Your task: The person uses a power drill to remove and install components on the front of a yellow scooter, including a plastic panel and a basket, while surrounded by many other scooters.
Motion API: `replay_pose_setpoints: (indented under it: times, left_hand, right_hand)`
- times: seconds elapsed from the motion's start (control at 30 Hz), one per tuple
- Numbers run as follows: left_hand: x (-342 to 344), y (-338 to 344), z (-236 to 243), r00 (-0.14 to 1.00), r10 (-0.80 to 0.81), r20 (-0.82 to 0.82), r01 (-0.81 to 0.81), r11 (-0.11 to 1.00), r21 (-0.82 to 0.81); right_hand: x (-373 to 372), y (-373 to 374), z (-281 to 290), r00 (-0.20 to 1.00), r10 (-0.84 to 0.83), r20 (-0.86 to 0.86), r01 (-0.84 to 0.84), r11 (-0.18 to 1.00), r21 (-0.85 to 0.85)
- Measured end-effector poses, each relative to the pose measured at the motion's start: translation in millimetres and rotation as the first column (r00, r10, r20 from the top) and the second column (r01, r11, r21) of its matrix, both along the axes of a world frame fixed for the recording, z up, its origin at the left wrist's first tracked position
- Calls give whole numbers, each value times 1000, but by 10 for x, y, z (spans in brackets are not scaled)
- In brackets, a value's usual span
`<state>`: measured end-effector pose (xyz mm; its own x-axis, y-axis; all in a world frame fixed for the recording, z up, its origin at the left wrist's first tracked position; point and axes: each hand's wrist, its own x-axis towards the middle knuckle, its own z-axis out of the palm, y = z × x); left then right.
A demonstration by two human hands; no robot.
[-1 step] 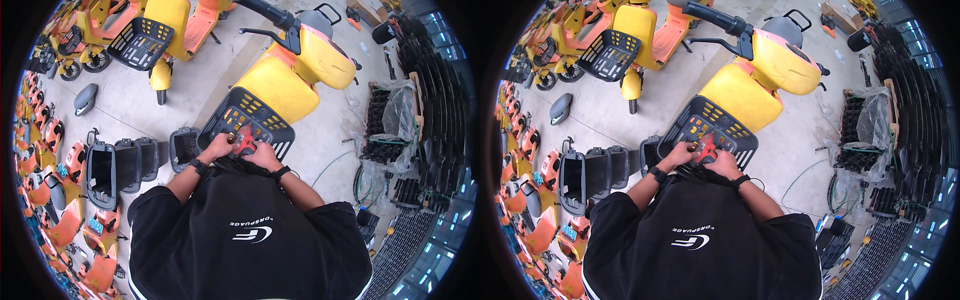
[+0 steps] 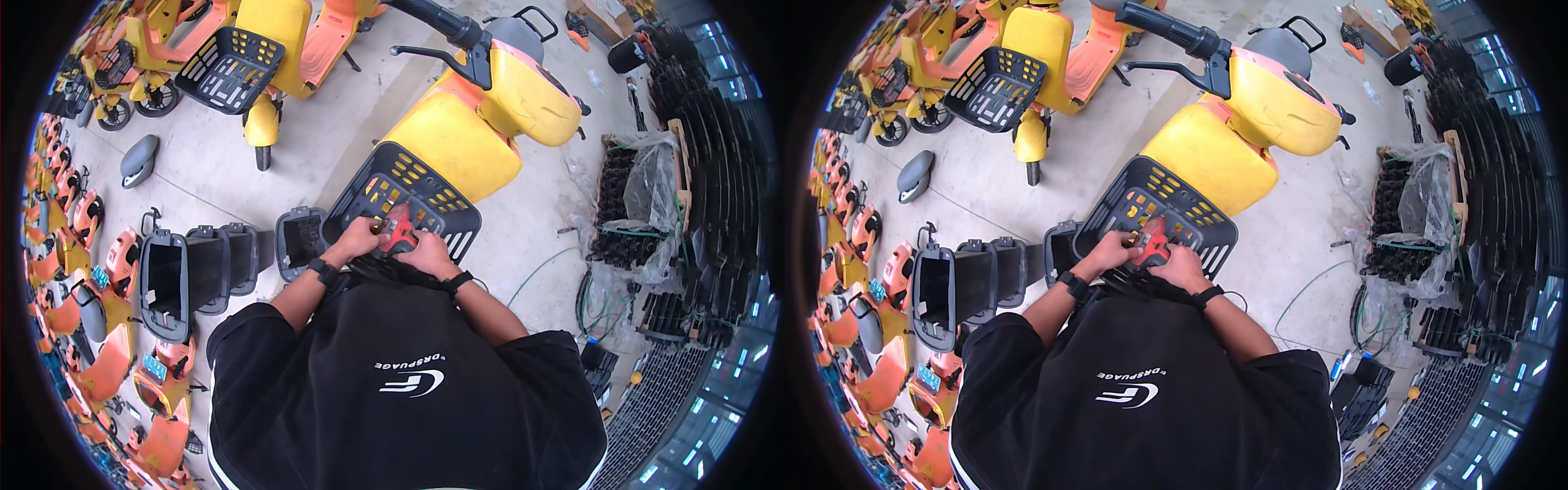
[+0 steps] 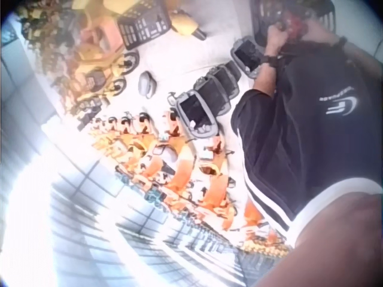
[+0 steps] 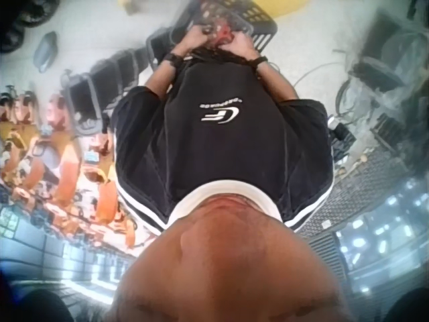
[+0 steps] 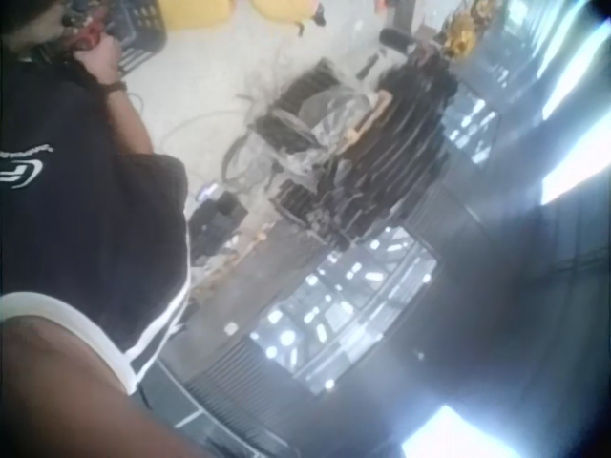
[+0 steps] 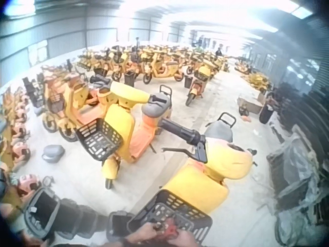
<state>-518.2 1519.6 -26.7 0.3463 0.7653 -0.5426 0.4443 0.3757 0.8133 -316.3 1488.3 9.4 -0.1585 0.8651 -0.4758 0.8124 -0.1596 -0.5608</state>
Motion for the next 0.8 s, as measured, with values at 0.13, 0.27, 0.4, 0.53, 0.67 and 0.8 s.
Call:
replay_pose_setpoints:
  times: [0.13,0.27,0.4,0.53,0.67,0.8]
  left_hand:
    - [-5,14,6,1000,17,5,-17,1000,12]
    - [-18,-25,-85,997,70,19,-71,997,26]
    - [-12,6,-93,999,22,27,-22,999,28]
    - [-7,20,-120,1000,17,16,-18,998,55]
    - [-26,-2,-165,999,37,20,-38,997,62]
    - [-25,25,-183,1000,16,13,-17,999,40]
  right_hand:
    - [-14,-42,-150,999,-30,11,30,999,29]
    - [-92,-74,-106,996,-73,45,72,997,22]
    - [-71,-77,-129,996,-67,57,67,998,7]
    - [-94,-74,-157,993,-98,70,96,995,26]
    - [-119,-79,-195,992,-112,59,111,994,21]
    - [-113,-91,-215,993,-102,57,103,995,-5]
